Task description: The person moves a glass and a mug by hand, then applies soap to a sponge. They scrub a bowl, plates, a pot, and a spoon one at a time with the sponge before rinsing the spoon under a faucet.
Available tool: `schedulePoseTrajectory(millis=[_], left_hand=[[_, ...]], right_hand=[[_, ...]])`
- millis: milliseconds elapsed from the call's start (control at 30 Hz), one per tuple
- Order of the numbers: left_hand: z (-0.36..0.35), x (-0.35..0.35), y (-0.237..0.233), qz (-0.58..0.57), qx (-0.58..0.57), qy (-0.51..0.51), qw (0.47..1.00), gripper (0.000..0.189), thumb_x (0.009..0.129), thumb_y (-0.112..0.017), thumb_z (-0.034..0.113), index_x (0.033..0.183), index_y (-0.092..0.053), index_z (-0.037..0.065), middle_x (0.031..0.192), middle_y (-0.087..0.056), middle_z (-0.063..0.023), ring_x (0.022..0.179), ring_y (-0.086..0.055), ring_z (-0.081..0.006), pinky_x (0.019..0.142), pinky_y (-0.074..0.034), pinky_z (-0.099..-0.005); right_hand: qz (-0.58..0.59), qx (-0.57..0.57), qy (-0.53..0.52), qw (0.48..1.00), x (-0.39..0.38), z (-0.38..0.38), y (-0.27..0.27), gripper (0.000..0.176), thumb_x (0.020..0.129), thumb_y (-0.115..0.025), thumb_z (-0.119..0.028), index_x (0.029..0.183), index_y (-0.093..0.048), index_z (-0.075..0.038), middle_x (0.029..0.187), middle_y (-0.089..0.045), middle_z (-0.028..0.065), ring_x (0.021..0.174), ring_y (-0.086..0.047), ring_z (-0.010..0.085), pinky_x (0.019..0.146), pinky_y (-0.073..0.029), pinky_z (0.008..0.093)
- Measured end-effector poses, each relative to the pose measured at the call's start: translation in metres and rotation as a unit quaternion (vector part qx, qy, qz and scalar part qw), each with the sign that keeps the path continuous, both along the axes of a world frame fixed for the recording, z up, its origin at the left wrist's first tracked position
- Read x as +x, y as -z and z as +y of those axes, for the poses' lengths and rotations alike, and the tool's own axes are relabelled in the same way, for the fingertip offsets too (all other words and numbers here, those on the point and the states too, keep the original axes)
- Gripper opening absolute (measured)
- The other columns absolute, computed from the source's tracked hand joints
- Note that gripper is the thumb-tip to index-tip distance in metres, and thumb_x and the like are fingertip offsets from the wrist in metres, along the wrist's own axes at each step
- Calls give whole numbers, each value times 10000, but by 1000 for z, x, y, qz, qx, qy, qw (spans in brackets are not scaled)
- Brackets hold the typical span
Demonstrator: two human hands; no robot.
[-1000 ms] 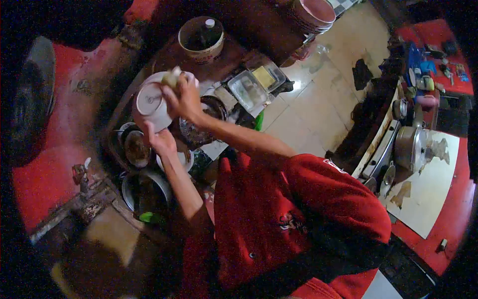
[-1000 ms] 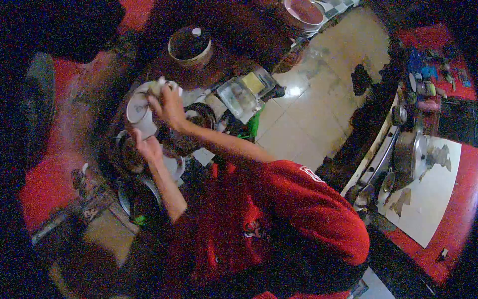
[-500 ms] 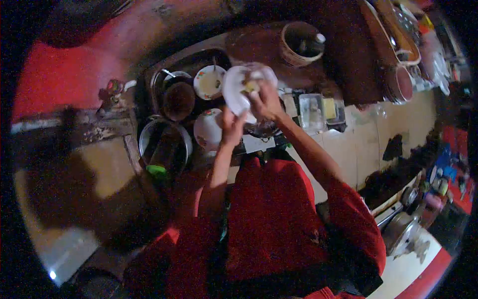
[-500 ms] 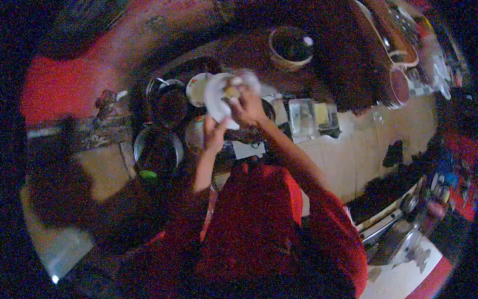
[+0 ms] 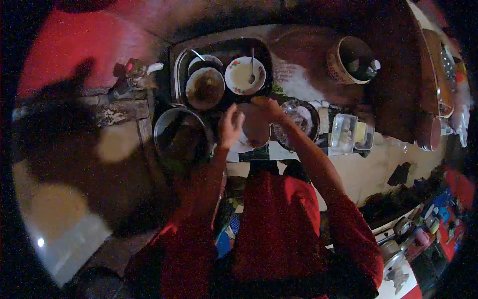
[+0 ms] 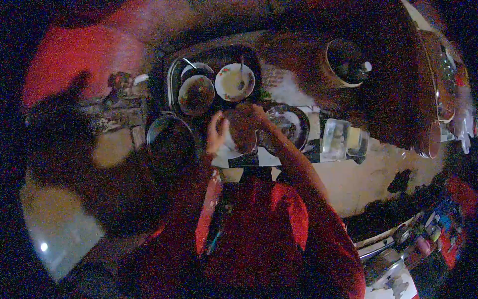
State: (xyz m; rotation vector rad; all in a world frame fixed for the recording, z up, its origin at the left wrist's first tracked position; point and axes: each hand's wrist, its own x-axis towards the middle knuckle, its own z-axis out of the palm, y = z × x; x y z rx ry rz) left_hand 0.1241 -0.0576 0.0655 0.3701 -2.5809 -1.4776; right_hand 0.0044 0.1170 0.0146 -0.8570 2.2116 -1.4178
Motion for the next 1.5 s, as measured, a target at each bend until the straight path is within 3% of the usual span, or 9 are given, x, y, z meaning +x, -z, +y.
schedulePoseTrajectory(millis=[167, 300, 467, 567, 700, 1100, 1233, 1400, 1500], left_hand=[[-46, -85, 74, -29, 201, -154, 967, 547, 852, -643, 261, 1275, -414, -1, 1228, -524, -143, 1099, -530, -223, 943, -407, -348], [-57, -112, 139, -229, 102, -161, 955, 576, 862, -589, 379, 1273, -429, 8, 1299, -471, -157, 1161, -478, -266, 973, -370, -380], [-59, -124, 185, -246, -132, 9, 960, 541, 880, -504, 357, 1305, -426, 31, 1336, -440, -167, 1212, -425, -295, 981, -350, -389], [-26, -151, 174, -157, -201, 3, 967, 531, 858, -521, 318, 1294, -434, 27, 1329, -438, -185, 1207, -429, -314, 983, -354, -393], [-2, -185, 162, -92, -279, -24, 956, 522, 829, -545, 266, 1279, -444, 22, 1319, -436, -209, 1200, -435, -338, 987, -360, -398], [-100, -231, 196, -101, -423, -15, 900, 575, 698, -645, 168, 1229, -494, 9, 1243, -486, -256, 1181, -449, -408, 982, -388, -433], [-104, -237, 150, -318, -349, 46, 880, 568, 707, -630, 221, 1225, -515, 18, 1213, -515, -269, 1141, -495, -404, 976, -395, -434], [-86, -220, 58, -266, -340, 106, 896, 619, 715, -582, 198, 1267, -431, -36, 1131, -566, -276, 1026, -583, -380, 898, -456, -436], [-55, -181, -31, -249, -166, -16, 954, 636, 734, -555, 97, 1291, -315, -98, 1176, -511, -302, 1097, -528, -398, 888, -462, -437]], right_hand=[[43, 83, 20, 995, 17, -21, -24, 445, 778, -684, -322, 1109, -546, -58, 944, -651, 150, 865, -635, 318, 724, -505, 404], [-144, 22, 278, 950, 19, 16, -104, 409, 816, -656, -301, 1105, -535, -38, 895, -641, 157, 776, -623, 355, 676, -492, 407], [-48, 224, 513, 827, 21, 182, -97, 380, 910, -543, -281, 1188, -499, -25, 908, -638, 197, 865, -624, 312, 735, -483, 388], [229, 390, 360, 816, 53, 301, 20, 331, 868, -540, -197, 1155, -493, -41, 1042, -563, 195, 889, -579, 377, 693, -474, 463], [53, 475, 264, 838, 73, 310, 19, 507, 801, -615, -246, 1256, -462, -83, 1224, -502, 190, 1177, -446, 385, 942, -401, 478], [36, 422, 348, 836, 86, 305, 8, 407, 753, -657, -160, 1129, -542, -55, 1058, -584, 186, 998, -548, 385, 833, -452, 442], [53, 381, 400, 832, 80, 289, -15, 393, 739, -665, -134, 1106, -556, -46, 985, -603, 179, 911, -576, 372, 775, -475, 441], [208, 329, 507, 769, 82, 289, -26, 396, 749, -652, -115, 1126, -558, -41, 924, -608, 177, 831, -602, 311, 728, -499, 408], [-57, 67, 540, 837, 80, 231, -61, 380, 790, -633, -108, 1155, -546, -48, 930, -604, 101, 770, -598, 218, 628, -500, 319]])
